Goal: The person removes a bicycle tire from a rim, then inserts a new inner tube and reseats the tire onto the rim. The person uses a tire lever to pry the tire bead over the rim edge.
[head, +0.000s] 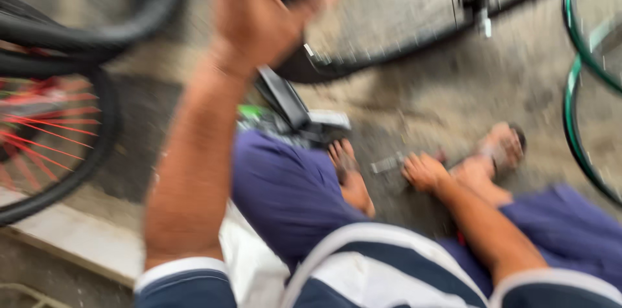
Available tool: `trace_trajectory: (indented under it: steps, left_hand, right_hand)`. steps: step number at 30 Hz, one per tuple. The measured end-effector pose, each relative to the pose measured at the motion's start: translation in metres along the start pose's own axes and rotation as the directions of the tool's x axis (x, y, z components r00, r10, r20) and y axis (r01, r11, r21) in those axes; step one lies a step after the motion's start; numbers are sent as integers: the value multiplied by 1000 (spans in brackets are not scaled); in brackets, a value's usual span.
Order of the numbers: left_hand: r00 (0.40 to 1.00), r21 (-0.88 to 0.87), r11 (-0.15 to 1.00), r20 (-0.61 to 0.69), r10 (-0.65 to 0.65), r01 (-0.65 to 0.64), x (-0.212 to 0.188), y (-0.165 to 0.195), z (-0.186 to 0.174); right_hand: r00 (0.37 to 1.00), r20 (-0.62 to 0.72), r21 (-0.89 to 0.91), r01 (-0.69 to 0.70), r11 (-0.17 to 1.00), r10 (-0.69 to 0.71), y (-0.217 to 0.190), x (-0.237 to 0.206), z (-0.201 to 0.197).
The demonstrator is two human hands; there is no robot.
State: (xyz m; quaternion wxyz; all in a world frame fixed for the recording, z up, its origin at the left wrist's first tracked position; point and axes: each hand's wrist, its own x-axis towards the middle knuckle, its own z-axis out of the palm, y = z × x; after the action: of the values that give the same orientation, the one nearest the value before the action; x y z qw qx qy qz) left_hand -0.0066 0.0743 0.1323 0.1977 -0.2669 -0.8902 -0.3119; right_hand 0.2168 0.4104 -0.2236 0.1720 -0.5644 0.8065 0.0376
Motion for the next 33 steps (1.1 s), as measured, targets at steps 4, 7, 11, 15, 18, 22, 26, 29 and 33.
trace_trajectory:
  steps: [4,7,11,15,18,22,26,29,33]
  left_hand:
    - [994,-198,974,-14,-112,107,11,11,-8]
    - [991,-51,990,-6,-135,135,15,21,-13]
    - [979,-74,976,17,-205,206,16,30,-13]
    - [977,-50,976,30,-210,211,17,31,-14]
    - [979,-48,978,28,-202,203,18,31,-17]
    - [982,-60,981,24,-186,187,18,34,-19]
    - [971,-79,968,55,-234,238,18,36,-18]
    - [971,-66,971,72,-227,232,22,37,-20]
    - [974,-26,976,71,-215,217,33,40,-26]
  right_hand:
    - [909,-29,690,-283,666,416,36,29,-62]
    - [708,-310,922,62,382,634,66,57,-139]
    - [682,-298,952,162,259,668,109,71,-247]
    - [717,-410,900,218,377,564,133,67,-318]
    - [700,-555,769,226,598,449,148,57,-343]
    - [718,-578,647,113,754,388,163,58,-351]
    - [751,-572,631,147,762,330,166,72,-346]
    - [822,-399,886,231,402,407,147,73,-345]
    - [879,68,749,267,-606,472,74,82,-356]
